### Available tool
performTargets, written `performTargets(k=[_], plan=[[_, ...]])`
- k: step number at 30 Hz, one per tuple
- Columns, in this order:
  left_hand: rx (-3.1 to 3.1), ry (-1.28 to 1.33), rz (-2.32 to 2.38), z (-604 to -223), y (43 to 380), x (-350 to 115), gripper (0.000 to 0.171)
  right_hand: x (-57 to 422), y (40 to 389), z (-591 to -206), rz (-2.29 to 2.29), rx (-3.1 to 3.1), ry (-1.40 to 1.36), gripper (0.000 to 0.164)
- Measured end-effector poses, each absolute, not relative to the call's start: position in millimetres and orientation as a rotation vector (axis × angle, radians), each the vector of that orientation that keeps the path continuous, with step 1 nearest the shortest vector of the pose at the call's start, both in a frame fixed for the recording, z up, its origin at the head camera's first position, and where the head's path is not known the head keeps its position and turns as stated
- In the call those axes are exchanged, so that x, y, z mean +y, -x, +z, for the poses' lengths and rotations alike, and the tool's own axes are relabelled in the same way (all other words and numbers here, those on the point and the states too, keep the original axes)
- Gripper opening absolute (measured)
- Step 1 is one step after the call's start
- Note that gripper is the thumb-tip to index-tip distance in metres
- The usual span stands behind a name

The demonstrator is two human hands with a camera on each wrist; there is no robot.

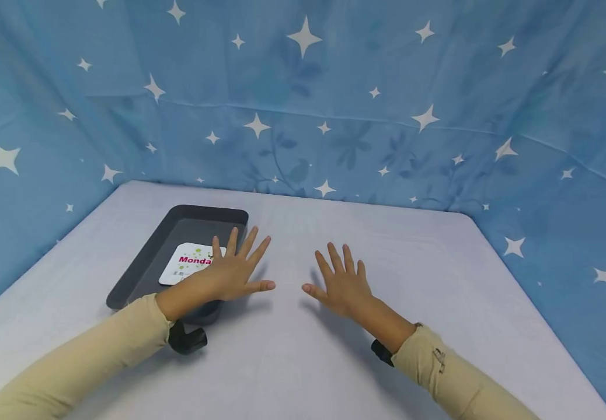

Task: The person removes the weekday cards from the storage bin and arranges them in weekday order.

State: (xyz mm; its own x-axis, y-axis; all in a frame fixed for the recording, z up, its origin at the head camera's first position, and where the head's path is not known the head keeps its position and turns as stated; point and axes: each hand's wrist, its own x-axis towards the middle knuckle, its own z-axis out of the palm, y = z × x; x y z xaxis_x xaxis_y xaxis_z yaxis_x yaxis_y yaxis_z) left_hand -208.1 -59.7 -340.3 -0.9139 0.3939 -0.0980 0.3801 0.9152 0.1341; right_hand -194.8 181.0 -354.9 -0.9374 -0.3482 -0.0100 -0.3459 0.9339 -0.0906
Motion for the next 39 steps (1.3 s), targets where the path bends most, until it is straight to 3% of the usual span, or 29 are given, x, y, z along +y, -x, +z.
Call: performTargets(k=[10, 28, 39], plan=[[2.994, -0.586, 0.129, -327.9, 204.3, -79.6, 0.091, 170.6, 201.7, -352.8, -0.156, 3.071, 0.626, 0.078], [2.882, -0.139, 0.771, -327.6, 168.2, -224.0, 0.09, 86.3, 223.8, -341.2, -0.301, 2.938, 0.856, 0.08], [2.686, -0.299, 1.165, -361.5, 162.5, -235.9, 0.08, 56.4, 221.7, -339.9, -0.465, 2.873, 0.98, 0.085]])
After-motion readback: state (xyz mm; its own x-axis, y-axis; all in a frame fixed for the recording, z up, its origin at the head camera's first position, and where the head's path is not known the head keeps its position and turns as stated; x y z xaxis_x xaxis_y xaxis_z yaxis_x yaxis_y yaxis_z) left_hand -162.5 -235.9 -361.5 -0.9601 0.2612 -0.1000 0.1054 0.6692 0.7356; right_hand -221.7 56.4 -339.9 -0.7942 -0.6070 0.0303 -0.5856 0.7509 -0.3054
